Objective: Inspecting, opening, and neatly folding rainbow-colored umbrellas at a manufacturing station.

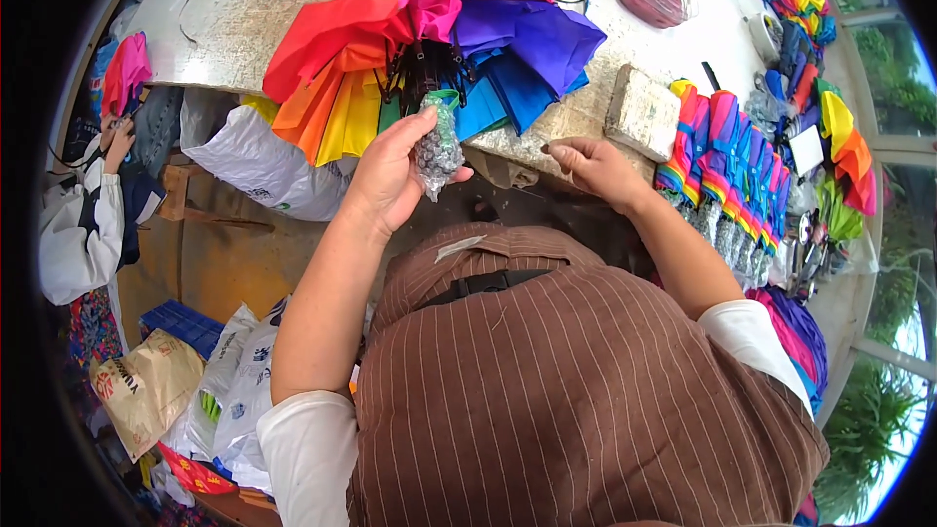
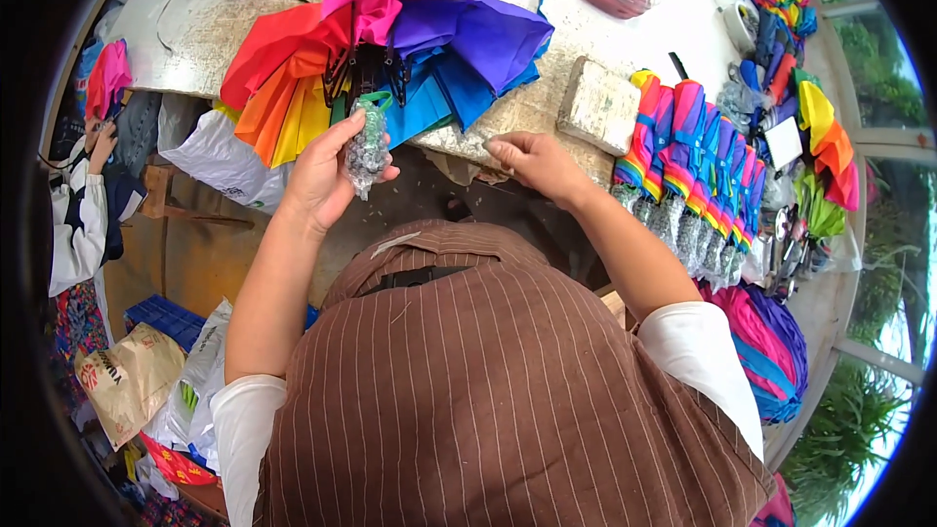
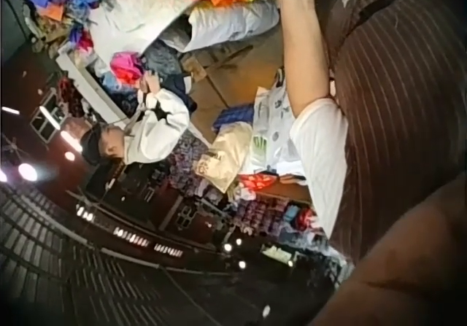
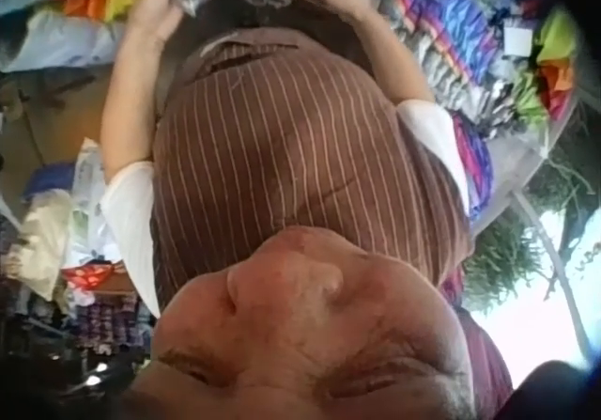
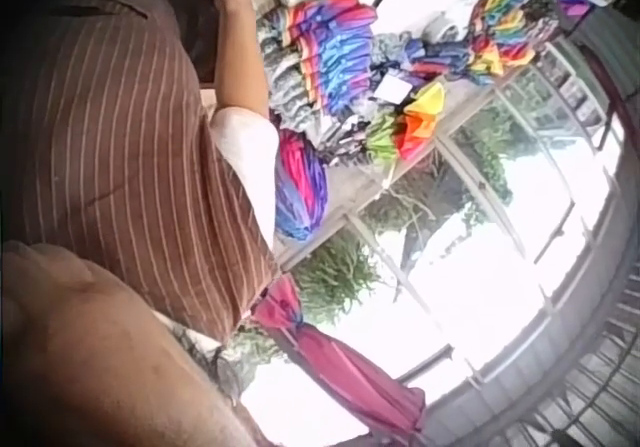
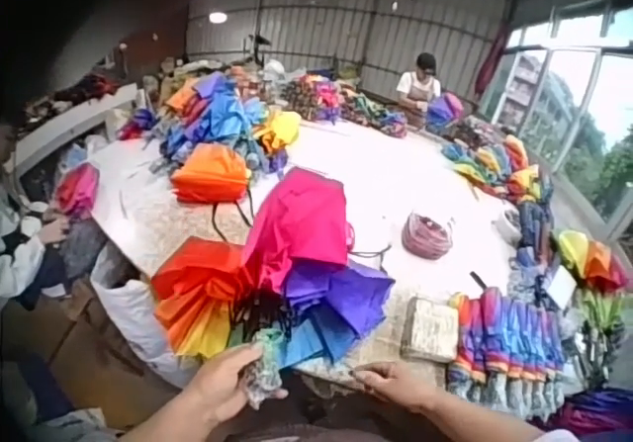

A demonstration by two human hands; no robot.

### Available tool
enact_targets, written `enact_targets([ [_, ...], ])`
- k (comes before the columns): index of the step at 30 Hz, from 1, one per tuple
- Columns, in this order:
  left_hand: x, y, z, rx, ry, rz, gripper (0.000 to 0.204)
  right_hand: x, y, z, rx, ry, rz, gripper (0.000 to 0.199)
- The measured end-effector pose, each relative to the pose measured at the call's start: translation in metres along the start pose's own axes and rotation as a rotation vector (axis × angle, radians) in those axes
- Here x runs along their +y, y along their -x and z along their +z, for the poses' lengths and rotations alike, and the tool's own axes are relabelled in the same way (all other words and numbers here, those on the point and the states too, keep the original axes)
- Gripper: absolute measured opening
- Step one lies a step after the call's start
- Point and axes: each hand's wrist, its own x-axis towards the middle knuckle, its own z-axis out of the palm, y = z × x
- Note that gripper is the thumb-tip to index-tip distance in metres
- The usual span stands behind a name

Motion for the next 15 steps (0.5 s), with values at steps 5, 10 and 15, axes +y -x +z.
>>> enact_targets([
  [5, 0.007, 0.008, 0.003, -0.004, 0.011, -0.015, 0.021, -0.019, -0.017, -0.019, -0.136, -0.788, 0.085, 0.036],
  [10, 0.02, 0.03, -0.012, 0.183, -0.803, 0.242, 0.036, -0.004, 0.017, -0.041, -0.293, -0.831, -0.084, 0.036],
  [15, 0.01, 0.017, -0.029, 0.358, -1.302, 0.608, 0.042, -0.001, 0.034, -0.007, -0.264, -0.531, 0.202, 0.038],
])
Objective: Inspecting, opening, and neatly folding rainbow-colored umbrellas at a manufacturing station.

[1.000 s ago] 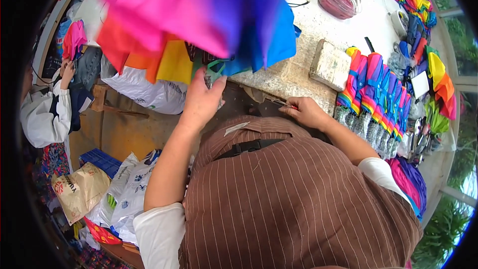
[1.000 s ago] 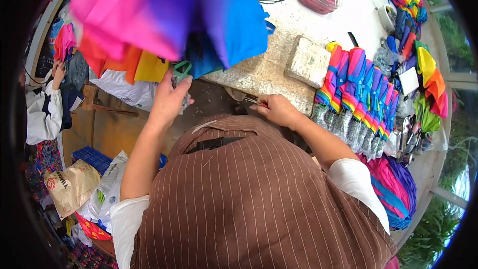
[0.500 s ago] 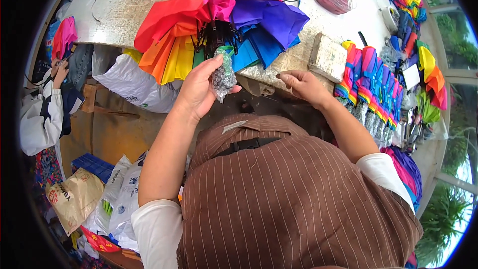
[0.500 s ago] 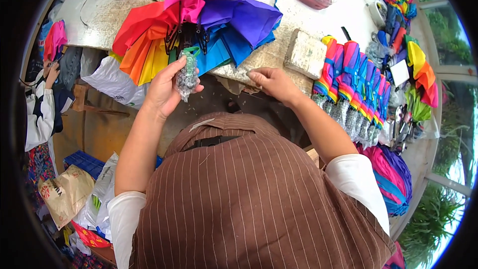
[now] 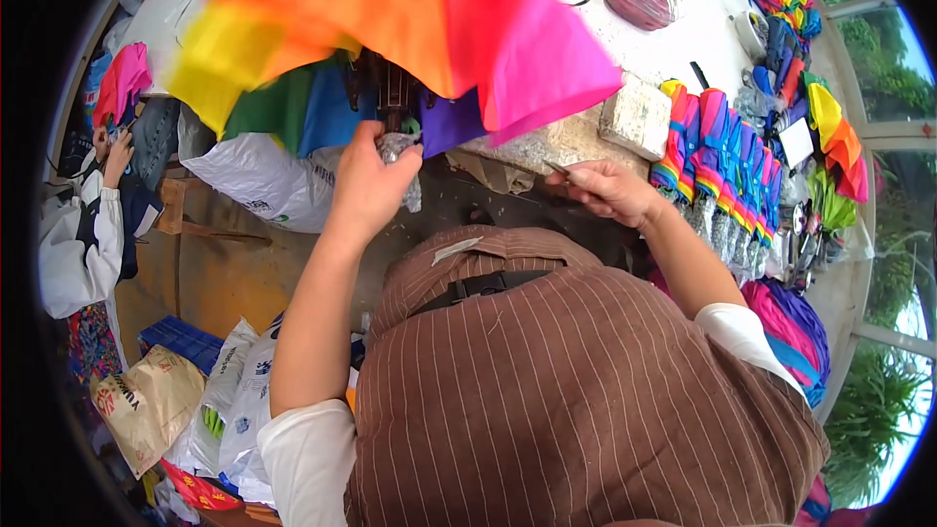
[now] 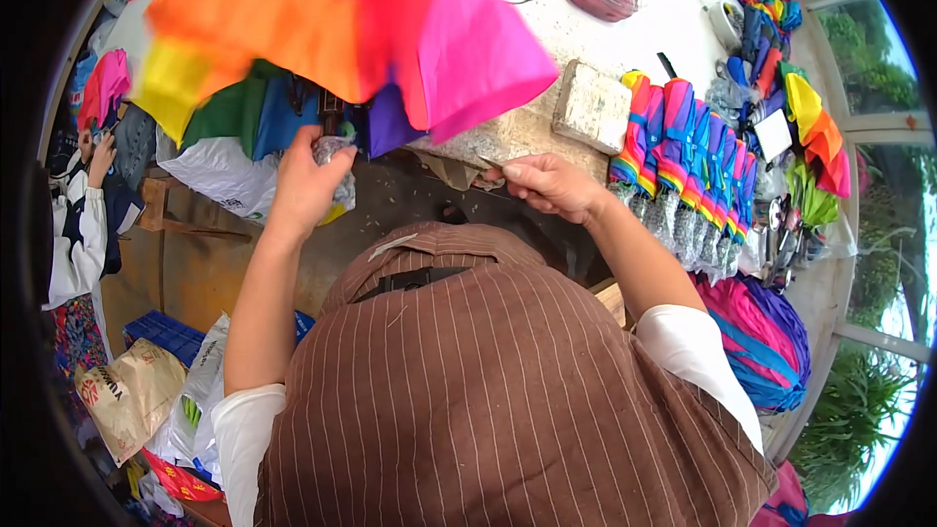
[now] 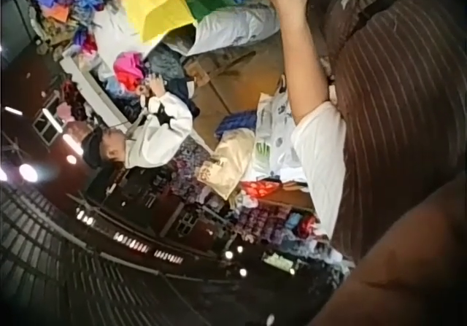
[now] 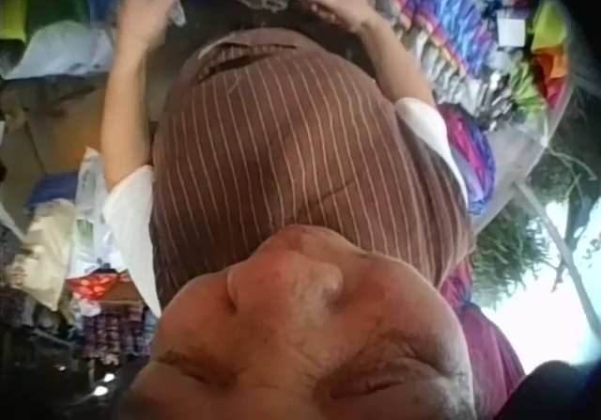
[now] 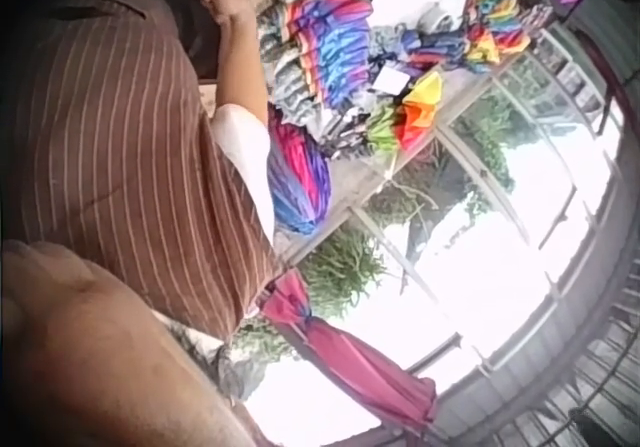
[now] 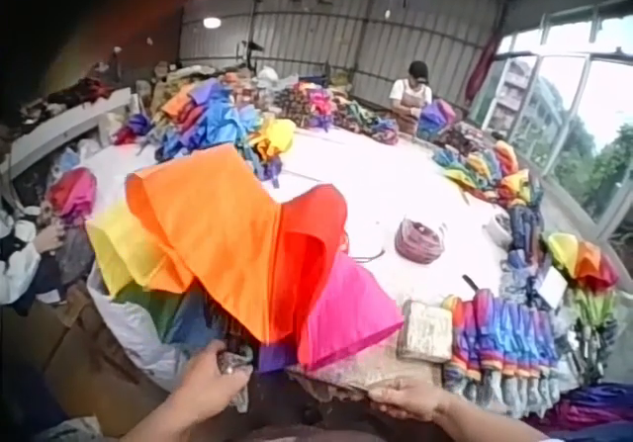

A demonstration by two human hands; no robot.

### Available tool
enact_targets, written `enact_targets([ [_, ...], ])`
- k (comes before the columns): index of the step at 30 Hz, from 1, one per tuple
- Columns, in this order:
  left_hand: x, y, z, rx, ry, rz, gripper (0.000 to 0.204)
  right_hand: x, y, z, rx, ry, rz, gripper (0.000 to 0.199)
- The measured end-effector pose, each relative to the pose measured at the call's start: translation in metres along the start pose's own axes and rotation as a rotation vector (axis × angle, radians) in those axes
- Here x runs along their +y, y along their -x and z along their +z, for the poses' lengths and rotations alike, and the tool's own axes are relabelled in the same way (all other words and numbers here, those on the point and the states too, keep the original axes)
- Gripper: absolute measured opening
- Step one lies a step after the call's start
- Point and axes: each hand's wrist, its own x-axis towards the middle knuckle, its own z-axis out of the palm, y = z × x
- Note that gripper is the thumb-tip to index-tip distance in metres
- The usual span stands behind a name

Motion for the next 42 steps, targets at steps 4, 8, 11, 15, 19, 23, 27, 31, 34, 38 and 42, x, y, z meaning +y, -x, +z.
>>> enact_targets([
  [4, 0.014, -0.01, 0.013, -0.286, 0.777, -0.469, 0.031, 0.01, -0.013, 0.01, 0.081, 0.005, 0.03, 0.035],
  [8, 0.015, -0.011, 0.019, -0.362, 0.936, -0.481, 0.03, 0.014, -0.021, 0.005, 0.166, 0.043, -0.041, 0.036],
  [11, 0.018, -0.012, 0.019, -0.351, 1.01, -0.489, 0.028, 0.017, -0.025, -0.001, 0.158, 0.036, -0.055, 0.037],
  [15, 0.021, -0.013, 0.022, -0.349, 1.02, -0.484, 0.027, 0.006, -0.035, 0.002, 0.152, 0.028, -0.066, 0.038],
  [19, 0.021, -0.012, 0.024, -0.327, 1.014, -0.502, 0.027, -0.026, -0.048, 0.0, 0.166, -0.072, -0.154, 0.037],
  [23, 0.022, -0.01, 0.02, -0.276, 1.019, -0.516, 0.028, -0.054, -0.03, -0.025, 0.047, -0.221, -0.367, 0.035],
  [27, 0.016, -0.006, 0.023, -0.234, 1.059, -0.553, 0.028, -0.066, -0.031, -0.051, 0.232, -0.279, -0.47, 0.043],
  [31, 0.012, -0.002, 0.025, -0.249, 1.076, -0.558, 0.028, -0.069, -0.05, -0.091, 0.431, -0.174, -0.485, 0.043],
  [34, 0.011, 0.001, 0.027, -0.31, 1.128, -0.589, 0.026, -0.072, -0.065, -0.123, 0.65, 0.067, -0.549, 0.049],
  [38, 0.01, 0.0, 0.03, -0.297, 1.101, -0.602, 0.027, -0.065, -0.082, -0.141, 1.286, 1.554, -0.919, 0.051],
  [42, 0.01, 0.002, 0.012, -0.162, 1.071, -0.609, 0.029, -0.023, -0.073, -0.071, 0.688, 1.042, -0.644, 0.029],
])
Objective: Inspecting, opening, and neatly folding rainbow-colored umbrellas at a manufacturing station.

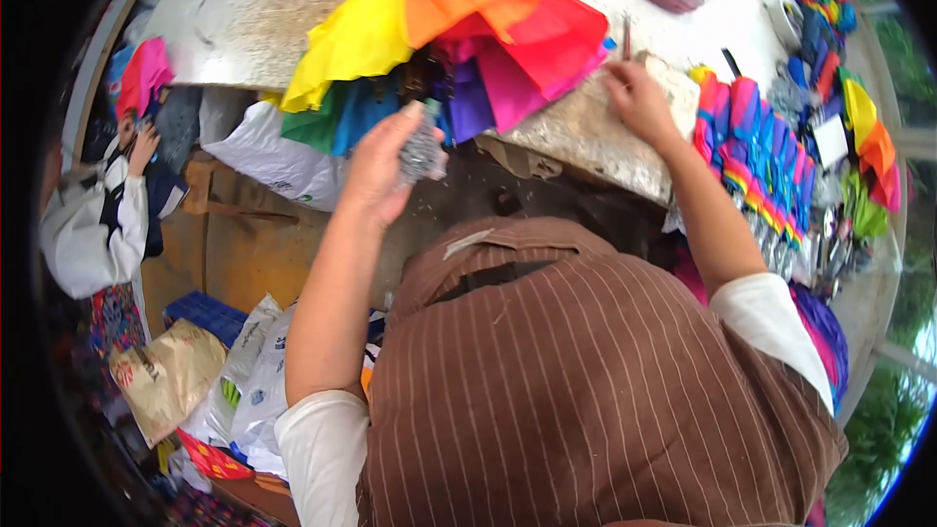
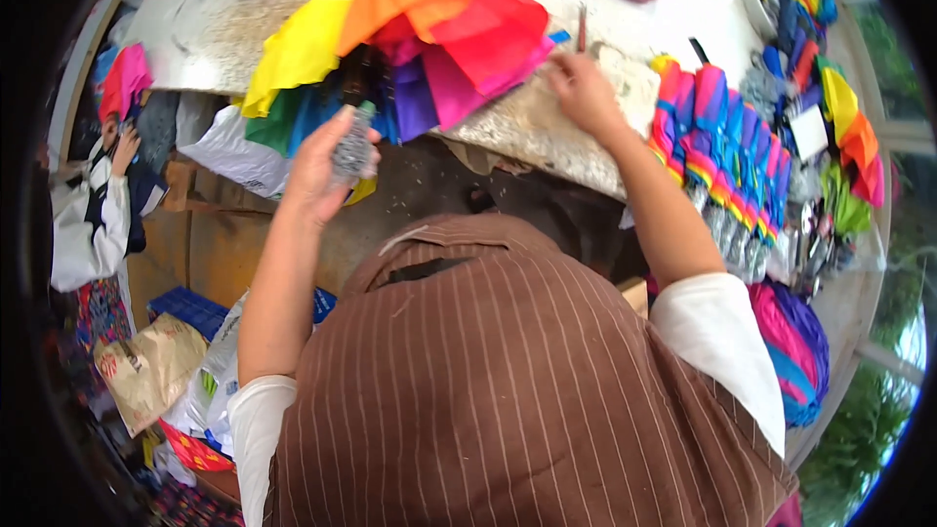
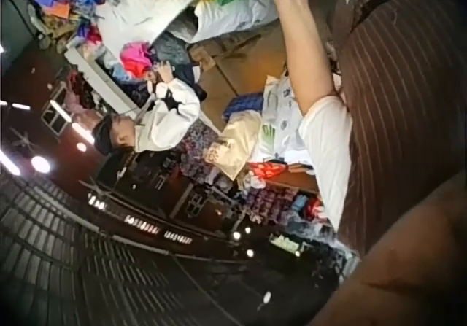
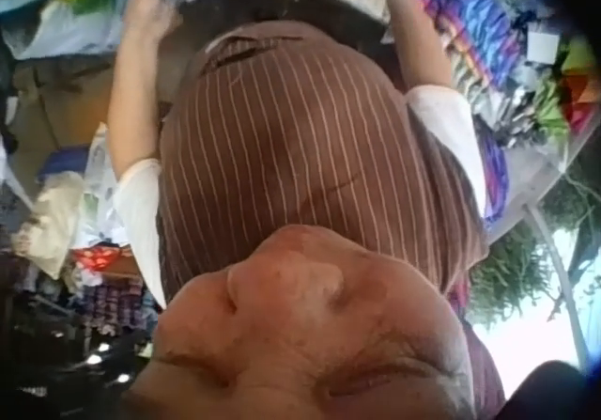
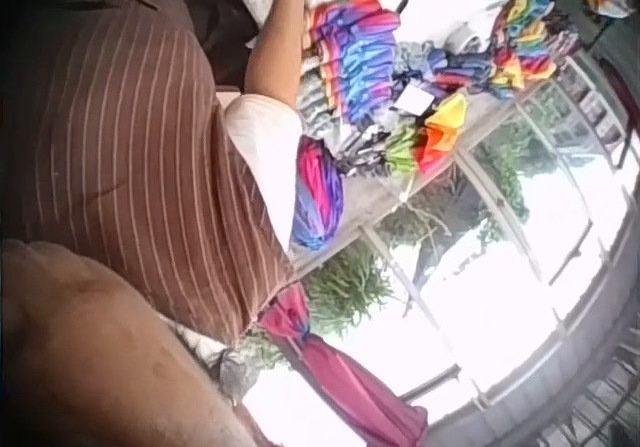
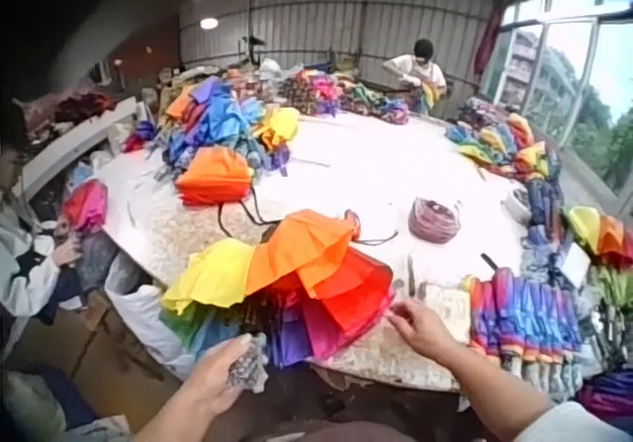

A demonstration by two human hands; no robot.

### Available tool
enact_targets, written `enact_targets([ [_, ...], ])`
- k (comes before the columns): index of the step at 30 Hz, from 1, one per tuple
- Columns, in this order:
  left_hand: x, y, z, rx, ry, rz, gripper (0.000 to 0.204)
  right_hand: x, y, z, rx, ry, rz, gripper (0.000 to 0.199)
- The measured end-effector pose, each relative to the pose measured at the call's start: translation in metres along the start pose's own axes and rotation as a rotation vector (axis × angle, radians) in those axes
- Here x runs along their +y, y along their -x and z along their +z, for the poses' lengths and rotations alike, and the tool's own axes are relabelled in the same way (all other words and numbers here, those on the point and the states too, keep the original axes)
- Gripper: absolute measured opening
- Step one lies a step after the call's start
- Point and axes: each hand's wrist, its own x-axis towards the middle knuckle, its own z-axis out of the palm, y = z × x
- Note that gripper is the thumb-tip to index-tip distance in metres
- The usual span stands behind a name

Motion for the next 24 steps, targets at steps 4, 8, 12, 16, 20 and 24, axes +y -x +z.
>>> enact_targets([
  [4, 0.024, -0.011, -0.012, -0.162, 0.147, -0.048, 0.026, -0.042, 0.085, 0.029, -0.596, -0.259, 0.048, 0.026],
  [8, 0.04, -0.021, -0.024, -0.264, 0.205, -0.083, 0.023, -0.004, 0.154, 0.084, -0.784, -0.217, 0.239, 0.03],
  [12, 0.041, -0.025, -0.032, -0.309, 0.23, -0.125, 0.02, 0.051, 0.212, 0.139, -0.733, -0.185, 0.516, 0.033],
  [16, 0.037, -0.023, -0.039, -0.319, 0.2, -0.137, 0.022, 0.027, 0.223, 0.16, -0.59, -0.177, 0.56, 0.043],
  [20, 0.04, -0.022, -0.04, -0.25, 0.152, -0.155, 0.024, 0.019, 0.183, 0.162, -0.339, -0.112, 0.721, 0.055],
  [24, 0.04, -0.025, -0.056, -0.167, 0.053, -0.146, 0.027, 0.057, 0.148, 0.183, -0.198, -0.155, 0.773, 0.062],
])
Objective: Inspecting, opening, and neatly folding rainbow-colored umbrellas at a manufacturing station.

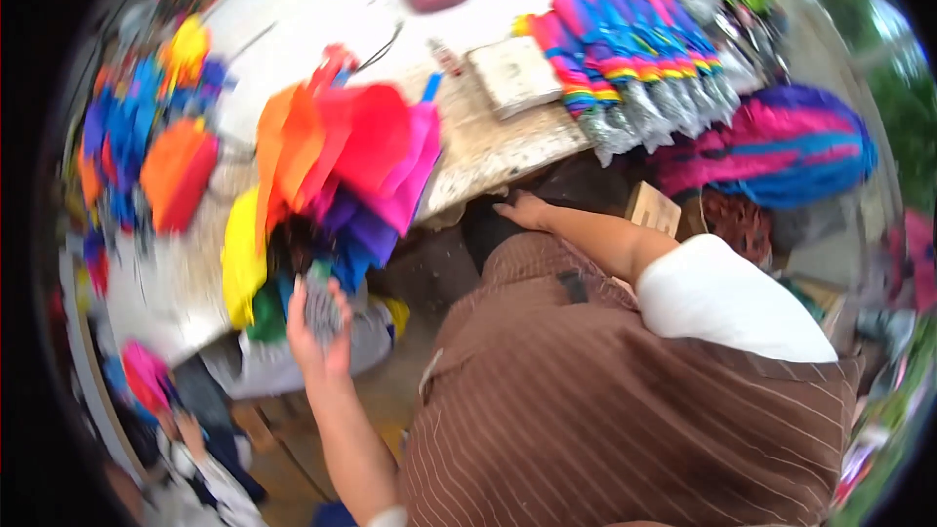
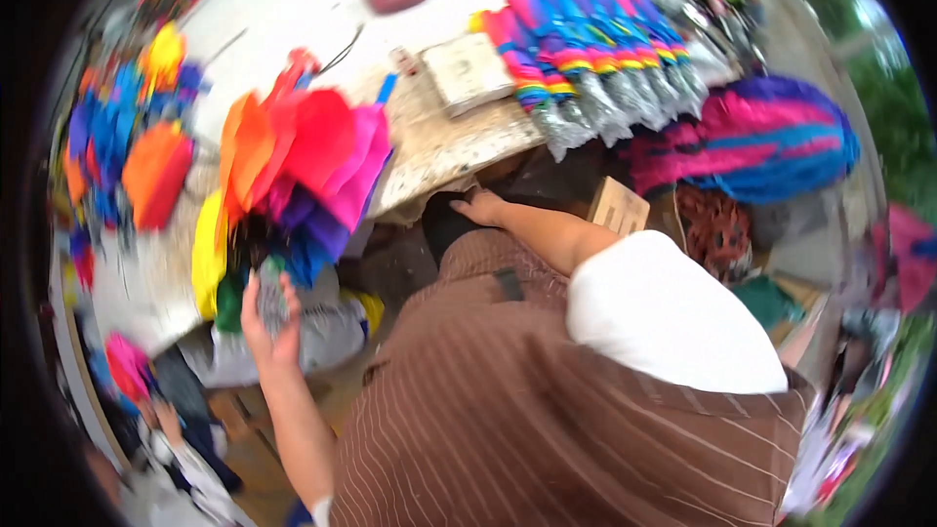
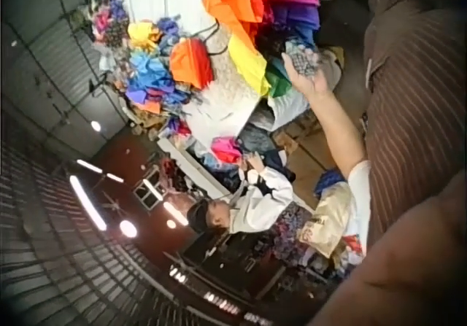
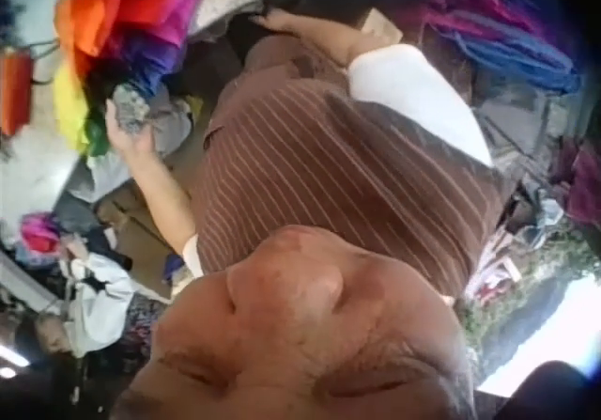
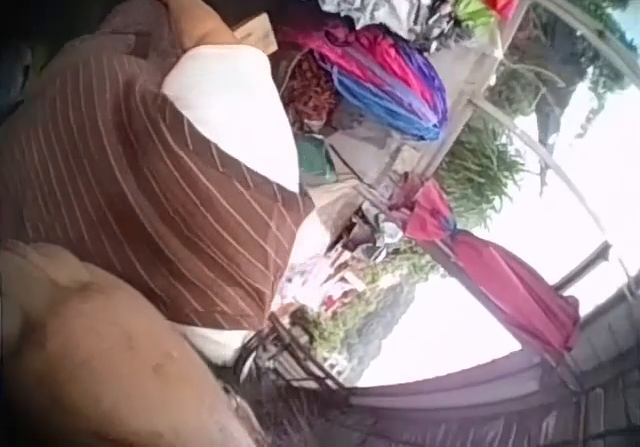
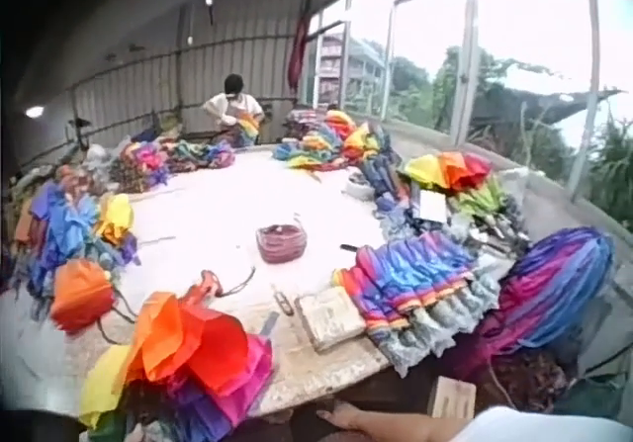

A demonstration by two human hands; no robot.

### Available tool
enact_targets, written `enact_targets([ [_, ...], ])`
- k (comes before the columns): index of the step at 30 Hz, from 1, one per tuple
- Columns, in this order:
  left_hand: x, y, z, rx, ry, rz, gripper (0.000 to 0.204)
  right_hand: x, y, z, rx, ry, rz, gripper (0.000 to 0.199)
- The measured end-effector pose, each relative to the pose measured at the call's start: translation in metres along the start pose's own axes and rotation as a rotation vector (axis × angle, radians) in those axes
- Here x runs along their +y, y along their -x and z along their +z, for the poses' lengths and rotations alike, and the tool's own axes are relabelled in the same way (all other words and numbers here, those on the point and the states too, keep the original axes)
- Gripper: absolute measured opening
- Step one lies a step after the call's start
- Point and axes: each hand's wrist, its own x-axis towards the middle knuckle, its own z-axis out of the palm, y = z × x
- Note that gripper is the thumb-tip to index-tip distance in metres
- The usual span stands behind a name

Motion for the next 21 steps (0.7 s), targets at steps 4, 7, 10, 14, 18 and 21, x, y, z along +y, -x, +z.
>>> enact_targets([
  [4, 0.001, 0.01, 0.002, -0.055, 0.031, -0.044, 0.031, 0.022, -0.046, 0.044, 0.058, -0.109, -0.026, 0.071],
  [7, -0.002, 0.008, -0.003, -0.029, 0.01, -0.05, 0.031, 0.038, -0.071, 0.078, 0.142, 0.126, -0.19, 0.056],
  [10, -0.005, 0.007, 0.011, 0.006, 0.011, -0.067, 0.033, 0.032, -0.06, 0.047, 0.132, 0.16, -0.23, 0.049],
  [14, -0.006, 0.0, 0.015, 0.048, 0.01, -0.088, 0.035, 0.022, -0.043, 0.011, 0.001, 0.106, -0.181, 0.051],
  [18, -0.005, -0.005, 0.025, 0.048, 0.024, -0.124, 0.03, 0.034, -0.03, 0.005, -0.081, 0.029, -0.146, 0.049],
  [21, 0.002, 0.007, 0.026, 0.13, 0.009, -0.102, 0.032, 0.027, -0.048, 0.018, -0.026, 0.165, -0.222, 0.049],
])
